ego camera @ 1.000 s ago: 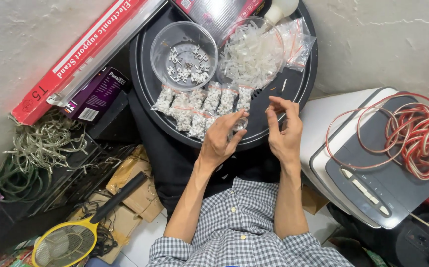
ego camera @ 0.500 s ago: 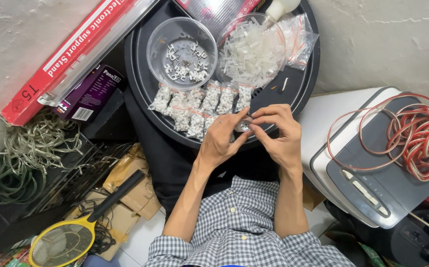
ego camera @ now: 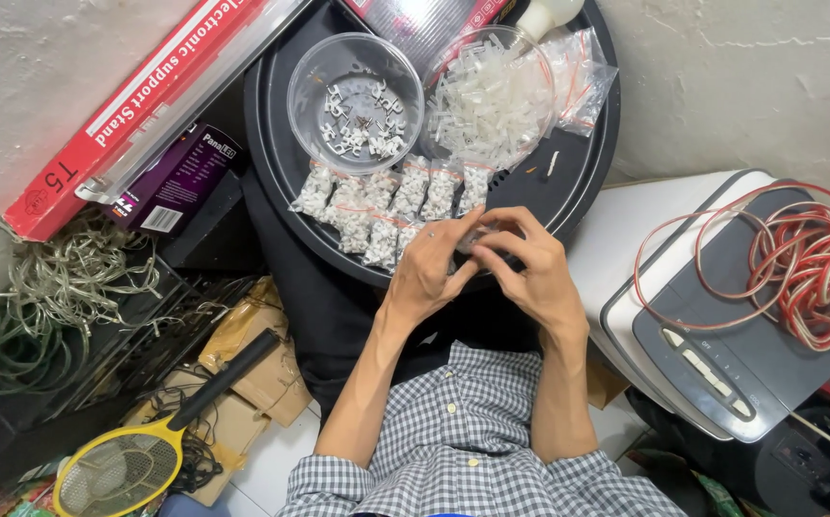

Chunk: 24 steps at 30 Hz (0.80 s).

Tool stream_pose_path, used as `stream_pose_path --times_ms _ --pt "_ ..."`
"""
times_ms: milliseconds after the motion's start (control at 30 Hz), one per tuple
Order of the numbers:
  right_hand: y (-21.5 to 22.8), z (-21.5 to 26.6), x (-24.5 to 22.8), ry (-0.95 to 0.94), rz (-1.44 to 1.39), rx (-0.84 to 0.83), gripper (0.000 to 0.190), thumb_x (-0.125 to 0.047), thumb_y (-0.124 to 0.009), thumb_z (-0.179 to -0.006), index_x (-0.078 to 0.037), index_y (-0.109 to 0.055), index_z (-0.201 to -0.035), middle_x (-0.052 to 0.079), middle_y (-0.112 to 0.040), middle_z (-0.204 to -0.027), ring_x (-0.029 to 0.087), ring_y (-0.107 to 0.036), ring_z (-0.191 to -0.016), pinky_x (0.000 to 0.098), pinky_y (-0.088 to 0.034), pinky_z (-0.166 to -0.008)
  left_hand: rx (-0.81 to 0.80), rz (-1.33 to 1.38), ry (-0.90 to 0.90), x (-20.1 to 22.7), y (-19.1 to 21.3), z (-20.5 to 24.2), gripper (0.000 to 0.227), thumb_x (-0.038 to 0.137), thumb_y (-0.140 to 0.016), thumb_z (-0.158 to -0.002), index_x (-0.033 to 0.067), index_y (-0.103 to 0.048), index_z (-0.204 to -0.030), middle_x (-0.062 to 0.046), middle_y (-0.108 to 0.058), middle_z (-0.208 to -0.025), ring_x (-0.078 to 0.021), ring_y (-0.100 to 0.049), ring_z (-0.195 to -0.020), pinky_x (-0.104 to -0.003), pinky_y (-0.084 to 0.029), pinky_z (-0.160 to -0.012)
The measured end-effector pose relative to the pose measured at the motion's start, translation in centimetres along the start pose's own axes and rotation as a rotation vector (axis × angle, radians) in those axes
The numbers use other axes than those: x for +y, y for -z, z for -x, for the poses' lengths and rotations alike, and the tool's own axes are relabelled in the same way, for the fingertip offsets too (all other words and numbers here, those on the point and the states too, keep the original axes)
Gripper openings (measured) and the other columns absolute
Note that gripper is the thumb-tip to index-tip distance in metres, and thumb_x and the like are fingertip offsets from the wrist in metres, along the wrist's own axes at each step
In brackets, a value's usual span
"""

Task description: The person sorts small white plastic components from a clear bowl into small plastic bags on a black tray. They handle the components by hand, picking them up and placing them into the bags, and occasionally move the bags on the tray.

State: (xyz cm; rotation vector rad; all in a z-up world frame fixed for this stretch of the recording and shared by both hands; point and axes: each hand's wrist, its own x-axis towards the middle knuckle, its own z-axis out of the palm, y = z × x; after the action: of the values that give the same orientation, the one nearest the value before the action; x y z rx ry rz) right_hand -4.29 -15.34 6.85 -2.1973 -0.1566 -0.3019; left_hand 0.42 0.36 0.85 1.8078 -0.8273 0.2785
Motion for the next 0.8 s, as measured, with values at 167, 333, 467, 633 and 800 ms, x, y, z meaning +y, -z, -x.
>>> stream_pose_path --times_ms 167,333,467,633,800 --pt "0.3 0.0 -0.1 -0.036 -0.104 0.190 0.010 -0.009 -0.069 -0.099 -0.004 -0.074 -0.092 0.013 -0.073 -0.099 0.025 -0.070 -0.084 0.0354 -0.057 -0.079 0.010 0.159 0.177 0.2 0.4 0.4 0.053 0.026 -0.073 -0.096 0.0061 -0.058 -0.142 -0.013 -0.074 -0.109 -0.0302 -0.073 -0.098 -0.042 -0.059 -0.086" --pt "0.6 -0.2 0.1 -0.004 -0.167 0.177 0.009 -0.011 -0.075 -0.095 -0.003 -0.076 -0.098 0.014 -0.072 -0.102 0.024 -0.071 -0.088 0.0363 -0.058 -0.081 0.055 0.258 0.270 -0.3 0.3 0.8 0.044 0.025 -0.081 -0.088 0.0104 -0.070 -0.127 -0.006 -0.075 -0.098 -0.0223 -0.073 -0.087 -0.035 -0.058 -0.081" --pt "0.4 0.1 0.2 -0.025 -0.213 0.146 0.008 -0.006 -0.075 -0.094 -0.001 -0.076 -0.100 0.013 -0.070 -0.094 0.021 -0.068 -0.081 0.0343 -0.056 -0.078 0.062 0.321 0.289 -0.2 0.6 0.6 0.038 0.023 -0.084 -0.086 0.0126 -0.074 -0.121 -0.004 -0.074 -0.091 -0.0190 -0.070 -0.082 -0.034 -0.057 -0.078" --pt "0.3 0.3 0.4 -0.050 -0.215 0.127 0.013 -0.003 -0.064 -0.101 -0.001 -0.076 -0.099 0.012 -0.067 -0.089 0.019 -0.062 -0.076 0.0330 -0.054 -0.072 0.031 0.361 0.268 -0.9 0.1 1.3 0.036 0.022 -0.081 -0.088 0.0128 -0.073 -0.122 -0.006 -0.076 -0.097 -0.0245 -0.074 -0.090 -0.035 -0.056 -0.084" --pt "1.0 0.2 0.1 -0.098 -0.238 0.023 0.016 -0.006 -0.061 -0.102 -0.002 -0.076 -0.104 0.012 -0.064 -0.088 0.017 -0.056 -0.073 0.0348 -0.051 -0.070 -0.043 0.343 0.286 -1.5 -0.1 2.2 0.035 0.022 -0.070 -0.097 0.0076 -0.066 -0.129 -0.013 -0.075 -0.113 -0.0332 -0.071 -0.107 -0.042 -0.055 -0.092"
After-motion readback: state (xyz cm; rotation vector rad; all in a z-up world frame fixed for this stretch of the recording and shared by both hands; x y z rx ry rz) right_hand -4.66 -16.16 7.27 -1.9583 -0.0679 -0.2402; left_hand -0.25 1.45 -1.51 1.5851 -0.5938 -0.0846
